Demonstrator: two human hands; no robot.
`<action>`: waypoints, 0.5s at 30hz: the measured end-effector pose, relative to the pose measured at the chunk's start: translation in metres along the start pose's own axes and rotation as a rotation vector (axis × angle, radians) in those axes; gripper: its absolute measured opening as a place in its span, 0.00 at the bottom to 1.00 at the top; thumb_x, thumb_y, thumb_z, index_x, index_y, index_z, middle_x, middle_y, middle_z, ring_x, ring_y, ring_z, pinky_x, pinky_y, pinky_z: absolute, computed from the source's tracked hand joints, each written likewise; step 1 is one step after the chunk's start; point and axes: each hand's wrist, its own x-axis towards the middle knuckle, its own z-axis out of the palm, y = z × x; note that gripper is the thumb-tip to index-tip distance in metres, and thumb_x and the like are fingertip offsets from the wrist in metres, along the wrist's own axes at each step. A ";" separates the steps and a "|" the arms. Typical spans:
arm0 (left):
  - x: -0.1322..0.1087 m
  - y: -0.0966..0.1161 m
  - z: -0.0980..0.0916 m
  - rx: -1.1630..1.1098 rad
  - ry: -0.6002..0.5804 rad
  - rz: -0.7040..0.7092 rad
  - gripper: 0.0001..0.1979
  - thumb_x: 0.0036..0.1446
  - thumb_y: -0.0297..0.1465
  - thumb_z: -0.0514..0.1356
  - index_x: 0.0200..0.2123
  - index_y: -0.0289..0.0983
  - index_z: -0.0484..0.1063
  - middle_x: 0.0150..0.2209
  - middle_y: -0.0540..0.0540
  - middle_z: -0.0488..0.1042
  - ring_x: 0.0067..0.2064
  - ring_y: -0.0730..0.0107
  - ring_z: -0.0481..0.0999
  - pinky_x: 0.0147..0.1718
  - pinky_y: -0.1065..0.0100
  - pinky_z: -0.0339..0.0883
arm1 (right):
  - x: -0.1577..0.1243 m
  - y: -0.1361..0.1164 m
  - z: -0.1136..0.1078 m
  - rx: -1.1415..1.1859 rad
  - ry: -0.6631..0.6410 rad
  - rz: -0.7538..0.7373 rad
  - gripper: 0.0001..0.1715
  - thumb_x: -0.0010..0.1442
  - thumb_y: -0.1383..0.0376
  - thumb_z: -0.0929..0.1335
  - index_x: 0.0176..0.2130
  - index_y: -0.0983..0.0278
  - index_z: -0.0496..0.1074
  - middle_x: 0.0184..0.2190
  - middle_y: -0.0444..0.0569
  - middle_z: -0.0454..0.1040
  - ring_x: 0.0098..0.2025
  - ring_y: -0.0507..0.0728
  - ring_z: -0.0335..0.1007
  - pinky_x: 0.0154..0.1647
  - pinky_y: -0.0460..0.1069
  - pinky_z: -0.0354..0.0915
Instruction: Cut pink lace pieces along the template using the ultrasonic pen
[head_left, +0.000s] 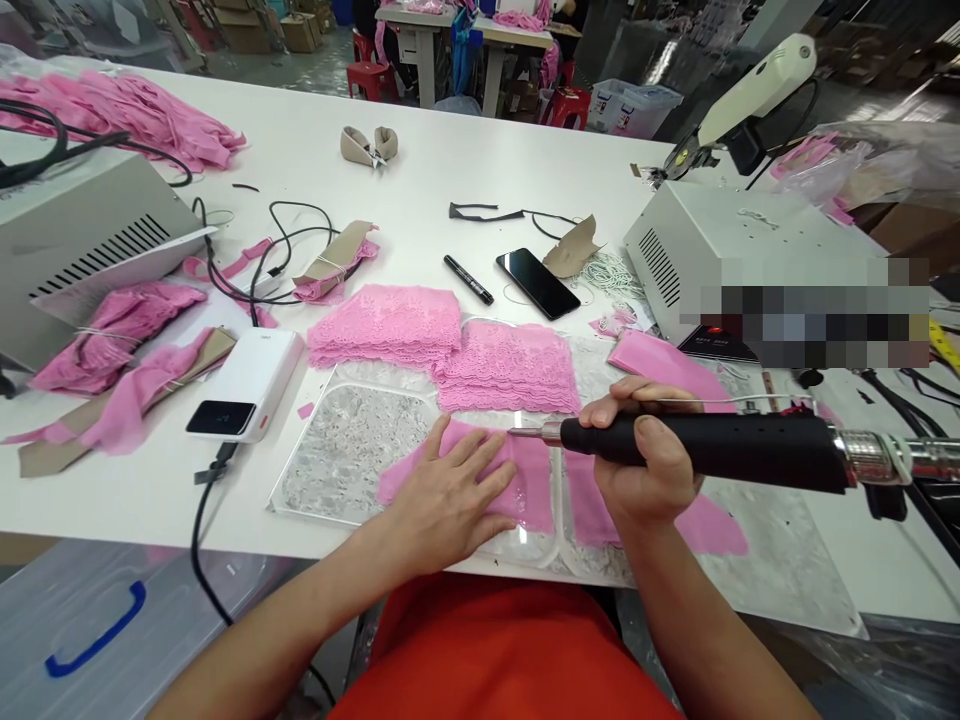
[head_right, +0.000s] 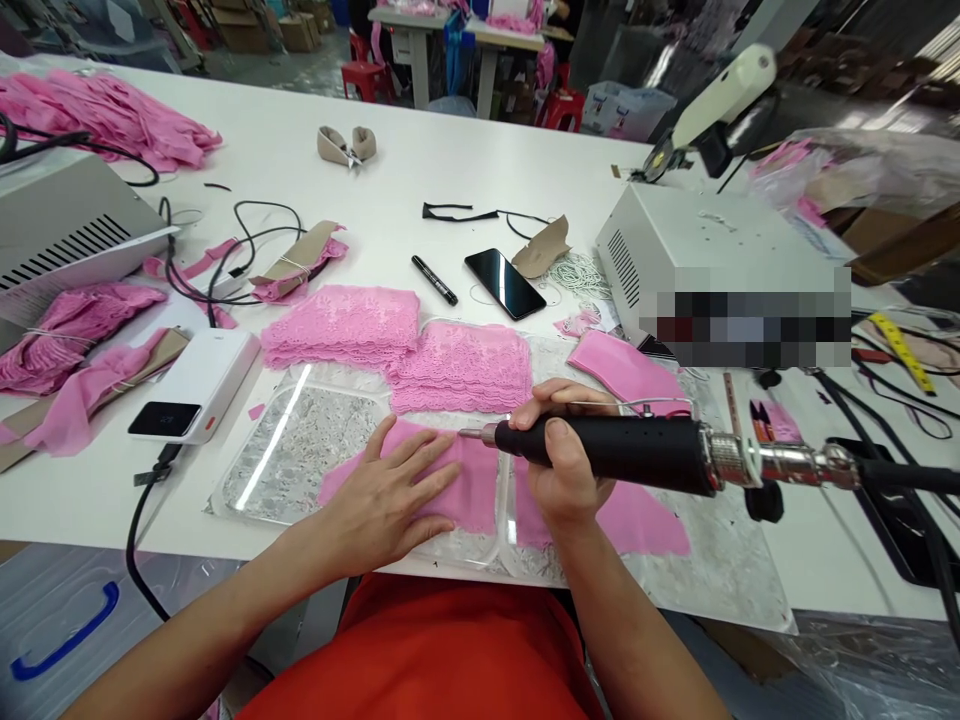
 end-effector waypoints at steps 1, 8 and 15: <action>0.000 0.000 0.000 0.000 0.003 0.001 0.24 0.62 0.49 0.57 0.52 0.38 0.70 0.58 0.40 0.71 0.58 0.52 0.69 0.66 0.42 0.39 | 0.000 0.000 0.000 0.001 -0.005 -0.003 0.07 0.49 0.66 0.67 0.33 0.62 0.69 0.32 0.43 0.71 0.23 0.49 0.68 0.26 0.51 0.69; 0.002 -0.001 -0.001 0.015 0.029 0.024 0.25 0.63 0.49 0.56 0.53 0.37 0.71 0.59 0.40 0.70 0.57 0.52 0.70 0.67 0.42 0.34 | -0.001 -0.002 0.002 -0.011 -0.047 0.010 0.04 0.52 0.66 0.67 0.33 0.61 0.68 0.32 0.42 0.71 0.25 0.50 0.69 0.28 0.51 0.70; 0.001 0.006 -0.004 -0.042 0.037 0.039 0.24 0.63 0.47 0.57 0.53 0.35 0.73 0.57 0.38 0.72 0.59 0.52 0.69 0.67 0.41 0.36 | 0.006 -0.017 -0.017 0.012 0.069 0.018 0.08 0.47 0.64 0.66 0.32 0.62 0.68 0.30 0.44 0.70 0.21 0.49 0.66 0.22 0.50 0.67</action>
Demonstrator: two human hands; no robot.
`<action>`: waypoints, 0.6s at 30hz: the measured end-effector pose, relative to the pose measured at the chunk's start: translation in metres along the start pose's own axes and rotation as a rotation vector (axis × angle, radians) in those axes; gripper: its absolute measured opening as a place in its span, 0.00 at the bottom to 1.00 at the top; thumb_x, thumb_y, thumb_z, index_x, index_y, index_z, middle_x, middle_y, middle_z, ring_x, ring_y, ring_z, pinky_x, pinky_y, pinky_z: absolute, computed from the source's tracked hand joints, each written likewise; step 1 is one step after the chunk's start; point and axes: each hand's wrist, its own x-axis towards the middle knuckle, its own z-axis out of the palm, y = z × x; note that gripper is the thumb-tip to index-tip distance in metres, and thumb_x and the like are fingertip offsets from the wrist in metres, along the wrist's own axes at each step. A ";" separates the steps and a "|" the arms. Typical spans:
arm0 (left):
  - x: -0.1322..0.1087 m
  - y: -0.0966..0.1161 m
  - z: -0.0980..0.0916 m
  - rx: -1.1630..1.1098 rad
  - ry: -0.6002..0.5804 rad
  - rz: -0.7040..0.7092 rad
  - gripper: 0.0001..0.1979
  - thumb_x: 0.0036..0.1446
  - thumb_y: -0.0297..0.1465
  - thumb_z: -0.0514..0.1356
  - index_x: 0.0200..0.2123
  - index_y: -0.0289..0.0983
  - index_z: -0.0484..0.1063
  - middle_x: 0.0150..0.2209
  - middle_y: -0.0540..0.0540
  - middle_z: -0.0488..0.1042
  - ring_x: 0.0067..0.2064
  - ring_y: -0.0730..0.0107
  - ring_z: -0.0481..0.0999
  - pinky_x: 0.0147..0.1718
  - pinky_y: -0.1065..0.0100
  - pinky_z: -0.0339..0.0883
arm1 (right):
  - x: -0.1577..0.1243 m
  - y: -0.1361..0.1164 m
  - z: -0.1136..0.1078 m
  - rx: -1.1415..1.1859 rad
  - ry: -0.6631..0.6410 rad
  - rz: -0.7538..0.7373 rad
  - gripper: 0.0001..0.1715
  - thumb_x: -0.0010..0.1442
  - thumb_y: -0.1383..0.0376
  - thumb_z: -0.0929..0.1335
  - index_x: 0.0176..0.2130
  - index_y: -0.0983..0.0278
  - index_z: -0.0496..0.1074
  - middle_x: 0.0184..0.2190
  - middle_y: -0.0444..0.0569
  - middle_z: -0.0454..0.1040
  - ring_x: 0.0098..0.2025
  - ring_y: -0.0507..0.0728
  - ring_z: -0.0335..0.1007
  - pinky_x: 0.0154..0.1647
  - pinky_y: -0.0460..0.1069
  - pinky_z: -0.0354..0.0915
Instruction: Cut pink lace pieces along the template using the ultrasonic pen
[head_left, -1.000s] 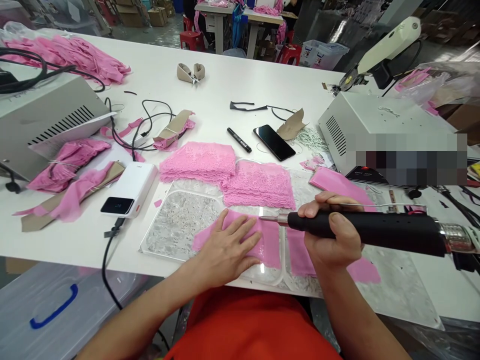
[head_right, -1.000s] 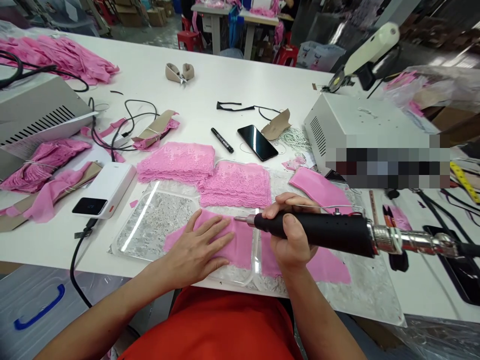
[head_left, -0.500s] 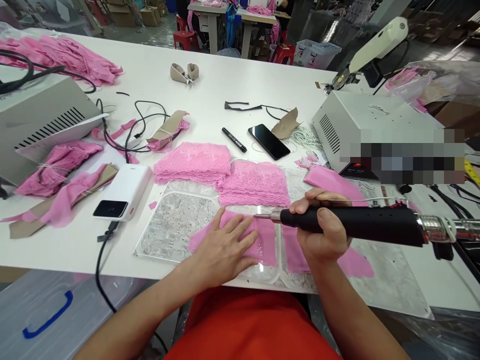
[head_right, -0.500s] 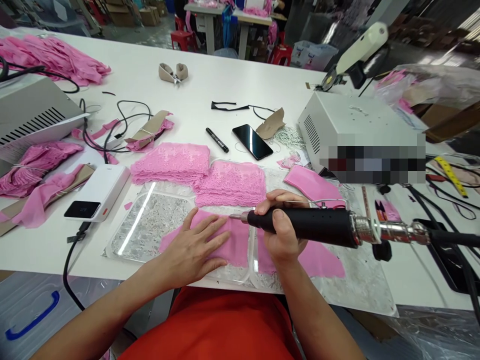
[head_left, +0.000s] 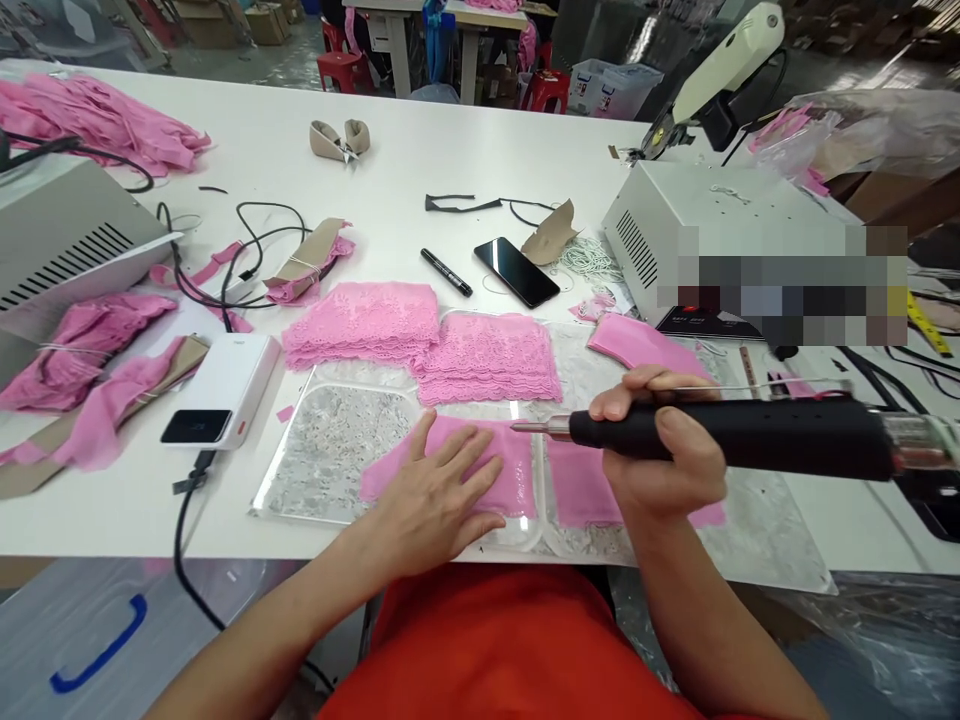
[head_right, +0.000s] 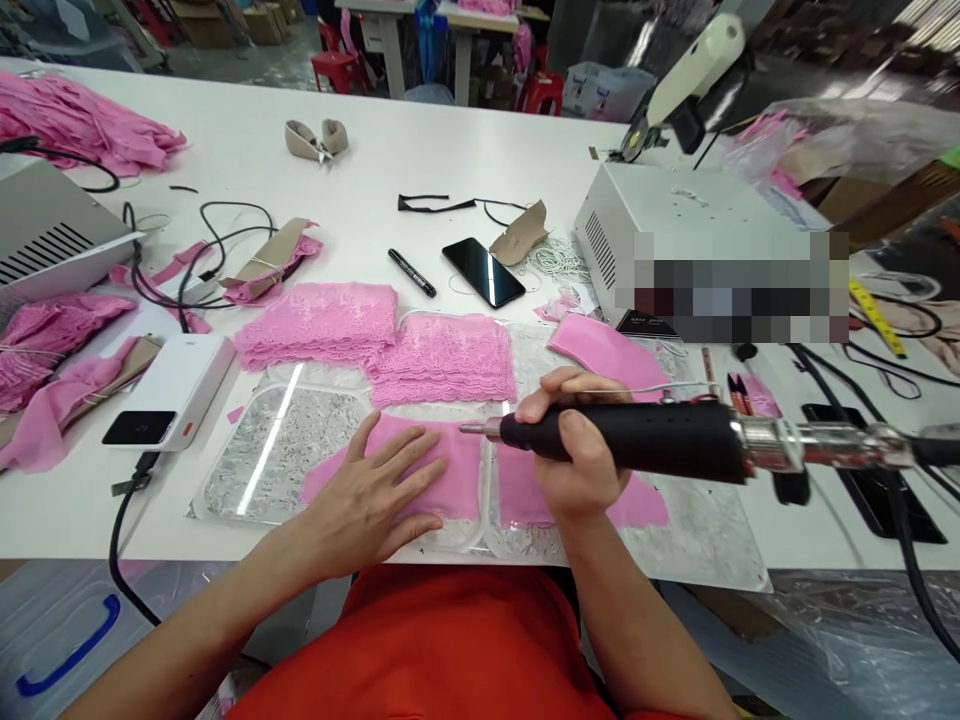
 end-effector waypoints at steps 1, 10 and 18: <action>0.000 0.003 0.000 -0.025 -0.003 0.011 0.24 0.64 0.47 0.56 0.53 0.35 0.72 0.57 0.38 0.72 0.60 0.53 0.69 0.67 0.42 0.36 | 0.000 -0.003 -0.006 -0.003 0.009 0.008 0.08 0.46 0.64 0.66 0.31 0.63 0.69 0.30 0.44 0.69 0.20 0.49 0.65 0.21 0.49 0.66; -0.001 0.027 0.014 -0.136 0.004 0.075 0.22 0.66 0.46 0.55 0.54 0.37 0.71 0.59 0.40 0.71 0.65 0.56 0.64 0.69 0.45 0.34 | -0.005 -0.012 -0.034 0.036 0.028 0.056 0.09 0.42 0.66 0.66 0.30 0.63 0.72 0.28 0.44 0.72 0.19 0.50 0.65 0.19 0.50 0.66; -0.001 0.028 0.014 -0.140 0.014 0.090 0.22 0.66 0.45 0.55 0.55 0.37 0.70 0.60 0.42 0.70 0.65 0.56 0.64 0.69 0.47 0.27 | -0.003 -0.006 -0.030 0.052 -0.003 0.009 0.09 0.46 0.66 0.66 0.32 0.63 0.71 0.30 0.45 0.72 0.21 0.49 0.66 0.21 0.49 0.68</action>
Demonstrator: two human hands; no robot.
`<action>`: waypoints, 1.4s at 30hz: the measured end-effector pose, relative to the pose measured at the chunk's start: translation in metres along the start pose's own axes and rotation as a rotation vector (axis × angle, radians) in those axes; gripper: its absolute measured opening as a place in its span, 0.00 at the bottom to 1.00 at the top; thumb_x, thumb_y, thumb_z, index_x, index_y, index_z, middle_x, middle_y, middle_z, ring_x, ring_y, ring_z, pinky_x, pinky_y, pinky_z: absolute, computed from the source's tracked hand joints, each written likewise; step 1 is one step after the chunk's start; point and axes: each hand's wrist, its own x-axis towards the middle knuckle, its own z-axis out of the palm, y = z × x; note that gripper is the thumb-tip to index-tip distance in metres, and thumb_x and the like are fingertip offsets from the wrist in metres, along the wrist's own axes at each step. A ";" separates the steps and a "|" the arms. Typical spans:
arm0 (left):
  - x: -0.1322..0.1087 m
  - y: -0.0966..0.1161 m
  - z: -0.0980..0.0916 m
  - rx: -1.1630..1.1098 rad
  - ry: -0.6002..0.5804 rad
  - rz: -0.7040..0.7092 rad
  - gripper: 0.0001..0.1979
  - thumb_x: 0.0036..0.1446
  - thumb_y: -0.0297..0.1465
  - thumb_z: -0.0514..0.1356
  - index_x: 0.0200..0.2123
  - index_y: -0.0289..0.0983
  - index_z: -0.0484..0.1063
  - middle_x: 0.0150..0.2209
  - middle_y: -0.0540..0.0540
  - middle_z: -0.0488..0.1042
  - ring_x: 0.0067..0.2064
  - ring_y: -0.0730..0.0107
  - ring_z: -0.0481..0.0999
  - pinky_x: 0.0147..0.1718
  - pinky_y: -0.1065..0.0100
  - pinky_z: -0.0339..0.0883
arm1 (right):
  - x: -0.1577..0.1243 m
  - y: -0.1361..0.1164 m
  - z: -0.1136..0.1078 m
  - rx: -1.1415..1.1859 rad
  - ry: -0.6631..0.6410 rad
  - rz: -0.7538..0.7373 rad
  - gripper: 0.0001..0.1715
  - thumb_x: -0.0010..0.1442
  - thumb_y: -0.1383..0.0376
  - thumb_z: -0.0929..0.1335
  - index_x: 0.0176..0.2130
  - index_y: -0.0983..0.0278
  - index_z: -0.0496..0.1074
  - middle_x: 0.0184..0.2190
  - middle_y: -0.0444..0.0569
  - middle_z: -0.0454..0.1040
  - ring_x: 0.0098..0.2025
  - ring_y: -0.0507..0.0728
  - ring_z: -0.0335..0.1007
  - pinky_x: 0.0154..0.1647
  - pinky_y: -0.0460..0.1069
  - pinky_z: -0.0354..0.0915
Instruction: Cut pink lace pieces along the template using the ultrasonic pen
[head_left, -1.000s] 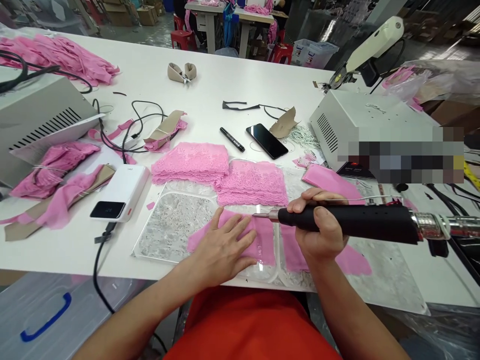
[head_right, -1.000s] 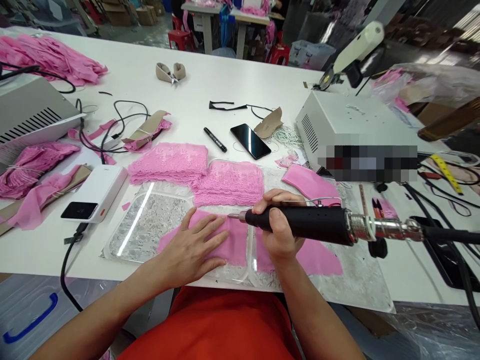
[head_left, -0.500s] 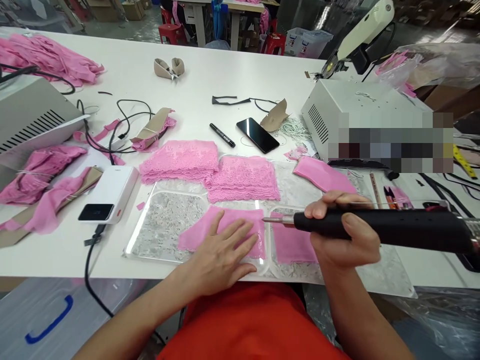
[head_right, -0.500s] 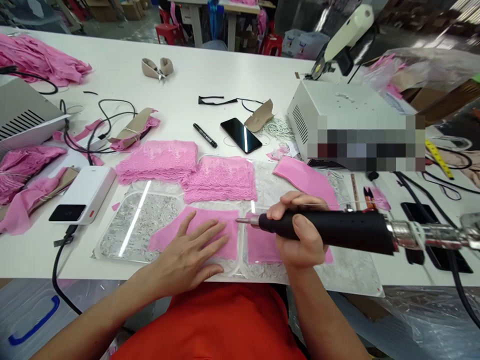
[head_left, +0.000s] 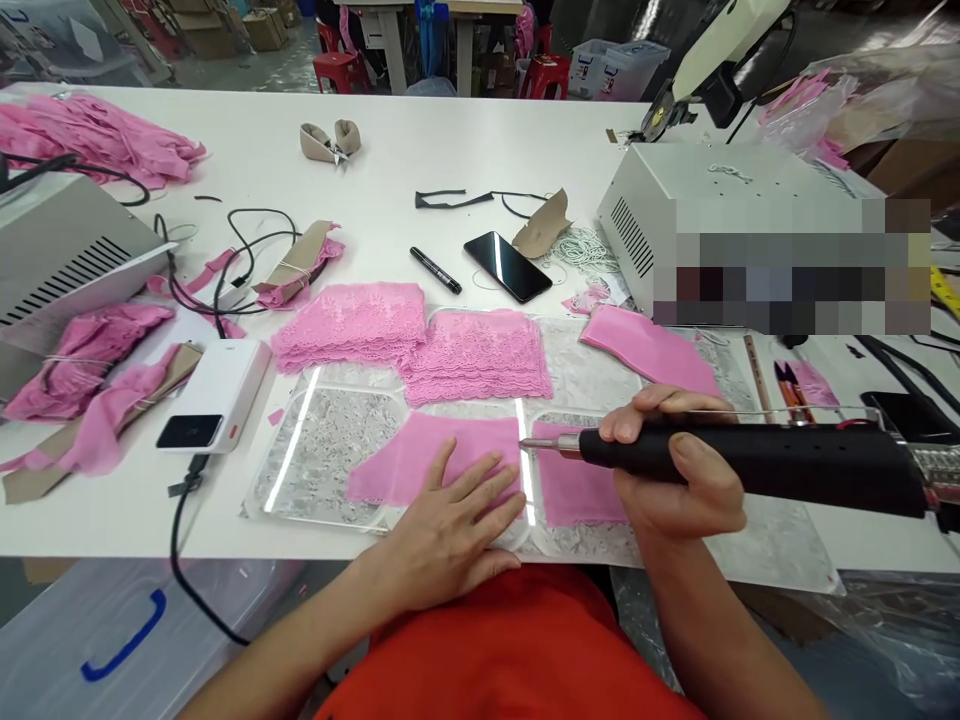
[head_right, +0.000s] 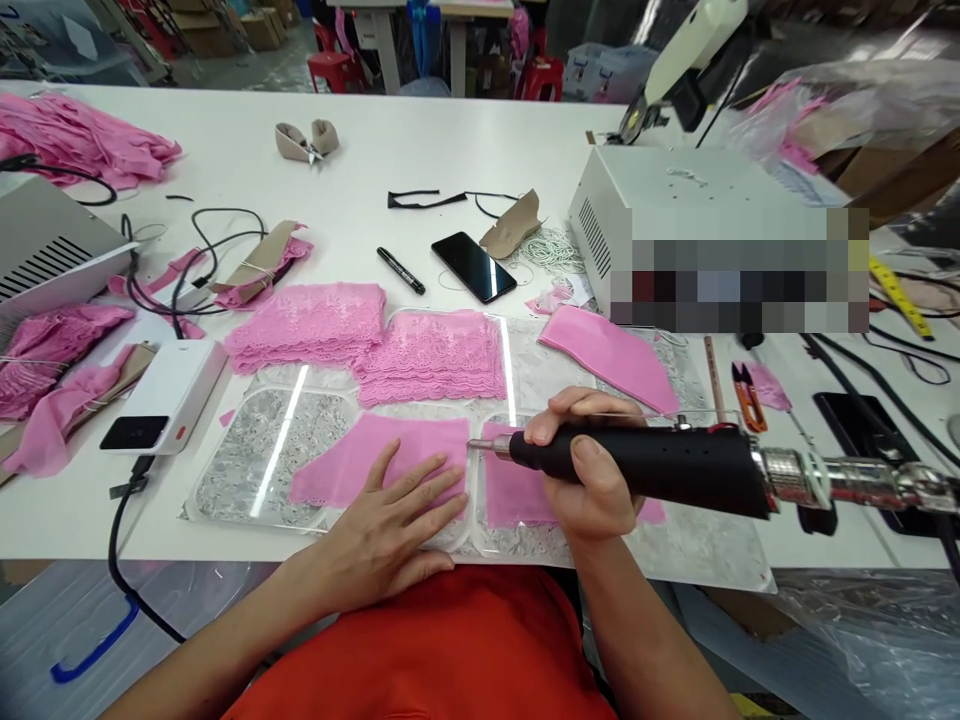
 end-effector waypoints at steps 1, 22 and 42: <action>0.000 0.000 0.000 0.000 0.001 0.001 0.22 0.66 0.45 0.55 0.55 0.36 0.70 0.60 0.42 0.70 0.65 0.56 0.63 0.69 0.47 0.26 | 0.000 0.000 0.000 0.003 -0.003 -0.002 0.09 0.46 0.66 0.66 0.32 0.63 0.72 0.30 0.45 0.72 0.21 0.49 0.66 0.21 0.49 0.68; -0.002 -0.002 0.002 -0.012 0.019 0.041 0.20 0.68 0.42 0.54 0.55 0.35 0.70 0.60 0.43 0.70 0.65 0.56 0.63 0.69 0.48 0.28 | -0.006 -0.007 -0.004 0.074 -0.091 0.047 0.11 0.47 0.69 0.66 0.34 0.64 0.74 0.31 0.45 0.73 0.23 0.50 0.68 0.23 0.50 0.68; -0.005 -0.004 0.000 -0.008 0.000 0.074 0.20 0.67 0.41 0.55 0.56 0.35 0.69 0.60 0.40 0.70 0.66 0.54 0.62 0.68 0.44 0.31 | -0.007 -0.006 0.000 0.022 -0.165 0.035 0.06 0.52 0.68 0.68 0.34 0.63 0.72 0.31 0.45 0.72 0.25 0.51 0.69 0.25 0.51 0.71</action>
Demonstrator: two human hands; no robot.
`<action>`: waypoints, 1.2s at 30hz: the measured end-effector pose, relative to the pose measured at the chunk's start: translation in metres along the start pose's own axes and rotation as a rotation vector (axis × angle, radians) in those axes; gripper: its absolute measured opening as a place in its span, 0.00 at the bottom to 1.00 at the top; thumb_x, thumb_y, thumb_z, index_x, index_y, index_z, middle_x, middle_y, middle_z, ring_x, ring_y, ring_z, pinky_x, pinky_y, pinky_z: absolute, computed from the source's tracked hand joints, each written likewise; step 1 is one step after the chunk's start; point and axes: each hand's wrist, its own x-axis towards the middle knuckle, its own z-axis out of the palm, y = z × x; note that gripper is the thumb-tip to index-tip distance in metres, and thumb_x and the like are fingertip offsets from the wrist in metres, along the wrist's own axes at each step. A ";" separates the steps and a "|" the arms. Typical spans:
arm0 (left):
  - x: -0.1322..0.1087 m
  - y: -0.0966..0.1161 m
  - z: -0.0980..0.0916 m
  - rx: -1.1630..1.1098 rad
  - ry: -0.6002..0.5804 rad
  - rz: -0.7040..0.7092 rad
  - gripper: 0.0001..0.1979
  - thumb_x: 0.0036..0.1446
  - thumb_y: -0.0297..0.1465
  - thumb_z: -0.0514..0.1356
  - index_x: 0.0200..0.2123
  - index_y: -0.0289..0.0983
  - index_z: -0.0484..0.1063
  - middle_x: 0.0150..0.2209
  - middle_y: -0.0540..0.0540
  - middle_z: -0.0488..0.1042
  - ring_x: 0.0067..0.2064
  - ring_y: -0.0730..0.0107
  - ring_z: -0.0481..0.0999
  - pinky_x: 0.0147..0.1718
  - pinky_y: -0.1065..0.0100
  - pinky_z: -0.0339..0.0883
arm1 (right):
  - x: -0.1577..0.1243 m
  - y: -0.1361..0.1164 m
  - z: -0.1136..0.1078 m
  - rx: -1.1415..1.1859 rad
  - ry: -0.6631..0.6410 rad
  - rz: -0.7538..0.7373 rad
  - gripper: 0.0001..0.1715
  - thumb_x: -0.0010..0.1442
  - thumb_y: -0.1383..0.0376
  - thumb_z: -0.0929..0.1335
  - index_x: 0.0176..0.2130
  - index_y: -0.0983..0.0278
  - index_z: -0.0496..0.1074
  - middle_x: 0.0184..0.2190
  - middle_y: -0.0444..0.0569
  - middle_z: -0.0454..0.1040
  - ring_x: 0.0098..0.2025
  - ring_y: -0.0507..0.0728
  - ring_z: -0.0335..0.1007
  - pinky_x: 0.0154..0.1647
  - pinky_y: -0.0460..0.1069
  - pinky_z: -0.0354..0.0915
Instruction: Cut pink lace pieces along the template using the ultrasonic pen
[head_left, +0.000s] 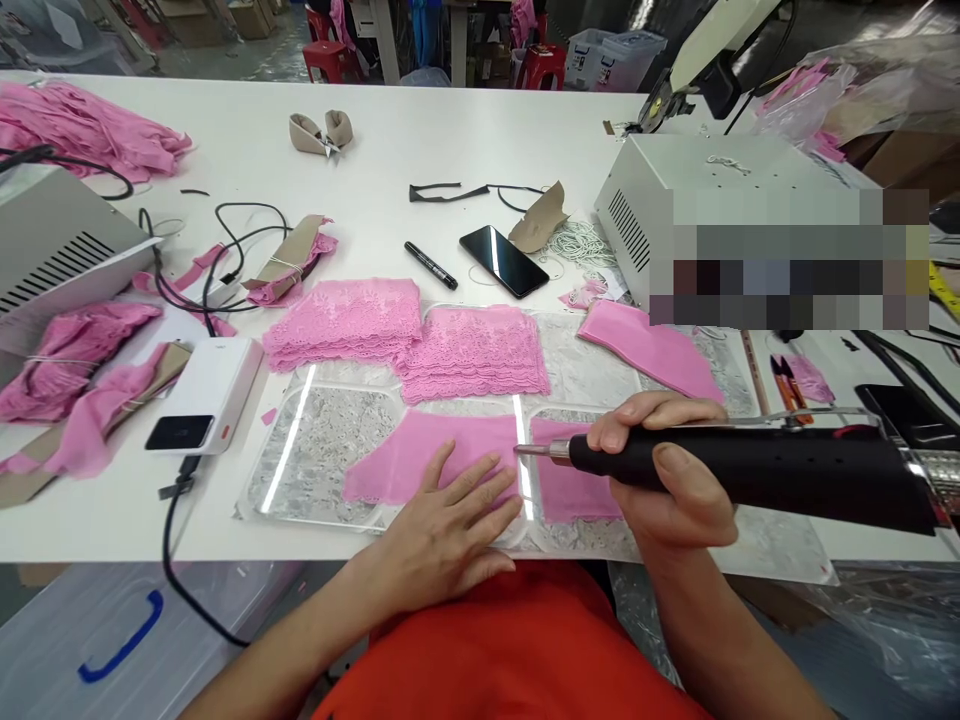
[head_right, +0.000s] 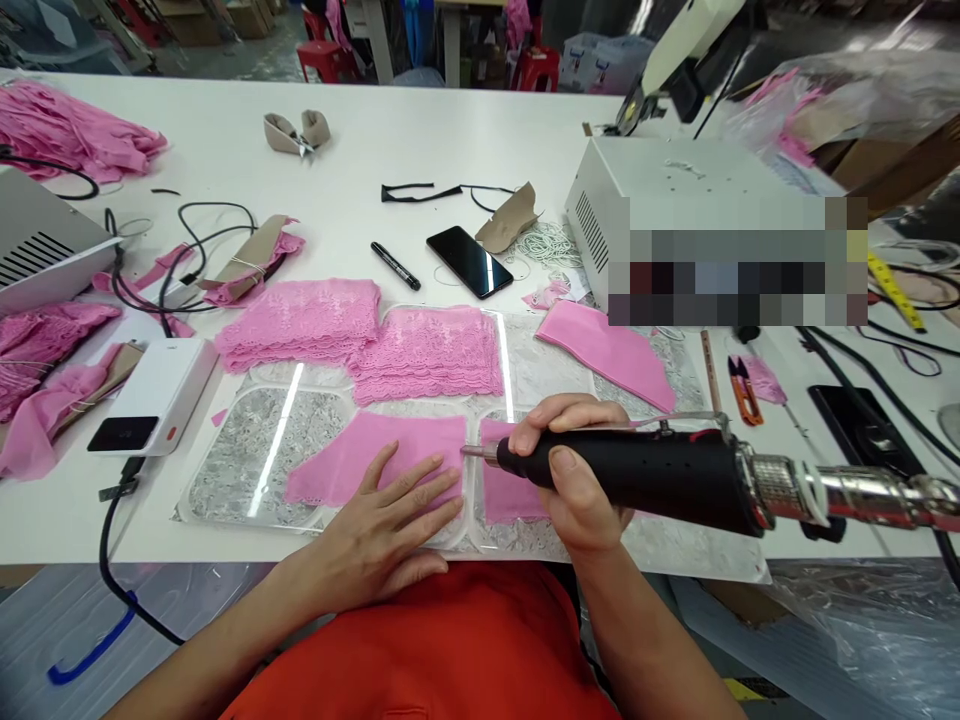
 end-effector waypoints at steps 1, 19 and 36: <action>-0.001 0.000 -0.001 -0.004 0.006 0.010 0.20 0.67 0.40 0.55 0.56 0.34 0.69 0.59 0.40 0.70 0.66 0.55 0.62 0.68 0.44 0.33 | 0.000 -0.001 0.000 0.001 0.005 0.004 0.07 0.52 0.67 0.68 0.35 0.63 0.72 0.32 0.45 0.72 0.24 0.51 0.69 0.25 0.51 0.70; -0.012 0.001 -0.006 -0.042 0.008 0.058 0.18 0.67 0.38 0.56 0.55 0.36 0.69 0.57 0.42 0.73 0.65 0.58 0.64 0.66 0.51 0.52 | -0.018 -0.018 -0.010 -0.030 0.016 0.109 0.09 0.51 0.62 0.70 0.35 0.61 0.73 0.30 0.46 0.69 0.23 0.52 0.64 0.22 0.52 0.67; 0.017 0.013 -0.003 -0.012 0.177 -0.014 0.10 0.66 0.26 0.56 0.49 0.34 0.71 0.47 0.43 0.79 0.55 0.64 0.74 0.61 0.57 0.59 | 0.007 -0.027 -0.028 -0.064 0.200 0.004 0.08 0.45 0.63 0.69 0.30 0.60 0.74 0.28 0.44 0.69 0.20 0.50 0.63 0.20 0.51 0.66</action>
